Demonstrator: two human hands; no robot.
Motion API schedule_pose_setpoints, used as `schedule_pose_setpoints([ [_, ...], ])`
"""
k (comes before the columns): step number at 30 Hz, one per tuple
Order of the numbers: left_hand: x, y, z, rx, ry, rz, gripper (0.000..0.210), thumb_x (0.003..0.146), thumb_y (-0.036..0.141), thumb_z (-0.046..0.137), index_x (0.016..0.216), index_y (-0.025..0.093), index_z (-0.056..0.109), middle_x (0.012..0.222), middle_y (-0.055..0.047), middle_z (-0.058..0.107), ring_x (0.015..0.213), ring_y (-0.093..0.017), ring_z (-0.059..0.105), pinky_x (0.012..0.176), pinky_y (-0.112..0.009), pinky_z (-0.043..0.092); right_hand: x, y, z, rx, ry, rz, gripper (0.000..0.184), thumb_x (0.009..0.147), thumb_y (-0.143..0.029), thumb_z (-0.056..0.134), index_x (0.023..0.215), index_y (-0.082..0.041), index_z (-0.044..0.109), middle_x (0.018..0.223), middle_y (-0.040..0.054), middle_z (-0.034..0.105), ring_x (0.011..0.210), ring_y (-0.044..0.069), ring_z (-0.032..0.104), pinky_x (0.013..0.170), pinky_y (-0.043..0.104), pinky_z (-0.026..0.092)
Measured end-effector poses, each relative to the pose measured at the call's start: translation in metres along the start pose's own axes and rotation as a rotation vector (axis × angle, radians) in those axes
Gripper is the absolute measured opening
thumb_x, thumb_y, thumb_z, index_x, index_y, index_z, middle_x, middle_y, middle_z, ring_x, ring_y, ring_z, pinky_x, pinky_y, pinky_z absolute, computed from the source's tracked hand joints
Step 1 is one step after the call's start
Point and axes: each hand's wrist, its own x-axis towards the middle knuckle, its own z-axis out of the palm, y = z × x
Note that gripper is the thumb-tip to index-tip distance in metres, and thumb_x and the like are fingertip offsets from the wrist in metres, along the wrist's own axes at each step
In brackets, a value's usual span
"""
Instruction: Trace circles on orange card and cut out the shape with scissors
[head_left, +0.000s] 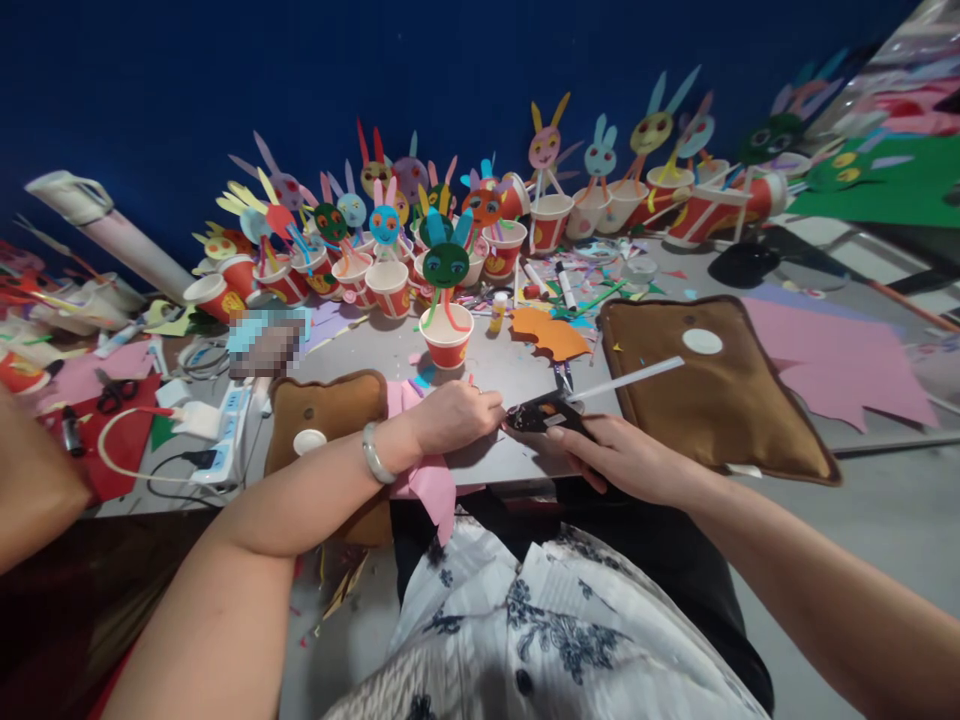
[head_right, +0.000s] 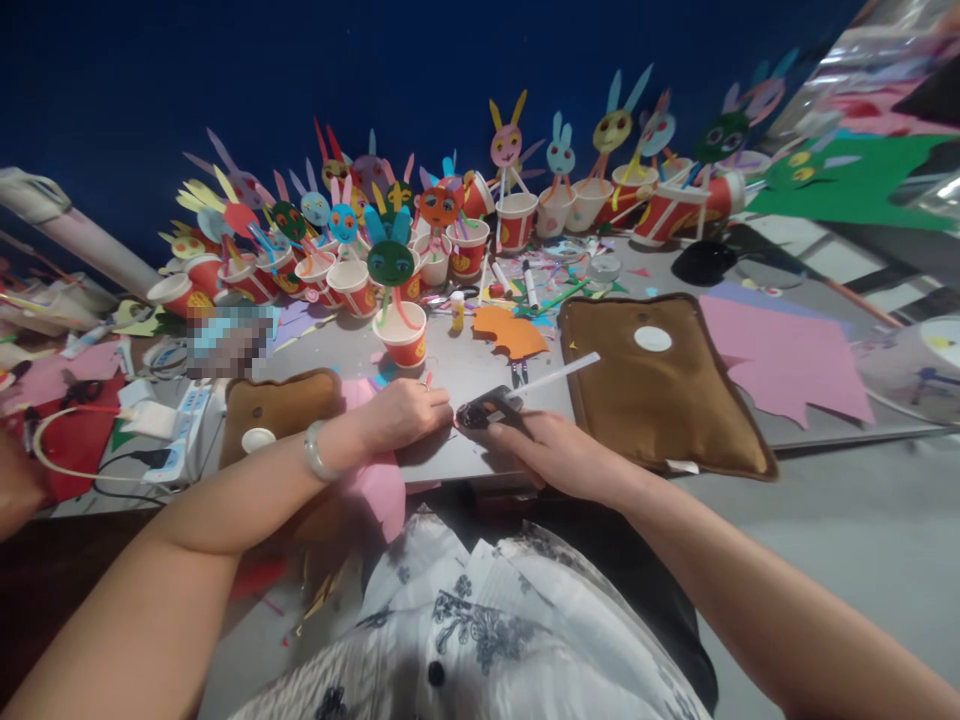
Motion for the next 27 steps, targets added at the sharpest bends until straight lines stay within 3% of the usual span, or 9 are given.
schedule_pose_setpoints([
  [12,0.000,-0.001,0.002,0.014,0.007,0.005,0.024,0.098,0.011,0.045,0.084,0.013,0.064,0.079,-0.006,0.063,0.059,-0.017,0.061,0.047,-0.033,0.028,0.001,0.000,-0.003,-0.021,-0.021,0.017,0.062,0.096,-0.065,0.037,0.054,-0.022,0.051,0.046,0.0012,0.057,0.050,0.016,0.056,0.056,0.029,0.042],
  [22,-0.001,-0.001,0.003,0.045,0.039,0.027,0.030,0.100,0.012,0.041,0.078,0.014,0.062,0.076,-0.005,0.062,0.057,-0.016,0.059,0.047,-0.033,0.026,-0.006,0.009,-0.003,0.006,0.089,0.018,0.068,0.096,-0.072,0.035,0.053,-0.022,0.052,0.045,0.0009,0.056,0.049,0.015,0.055,0.057,0.028,0.043],
  [27,0.000,-0.002,0.007,0.037,0.038,0.026,0.029,0.101,0.016,0.044,0.079,0.014,0.063,0.076,-0.005,0.062,0.058,-0.016,0.060,0.047,-0.032,0.027,-0.010,0.006,0.000,-0.010,0.070,0.022,0.070,0.096,-0.072,0.034,0.050,-0.022,0.051,0.047,0.0022,0.058,0.052,0.016,0.057,0.059,0.028,0.043],
])
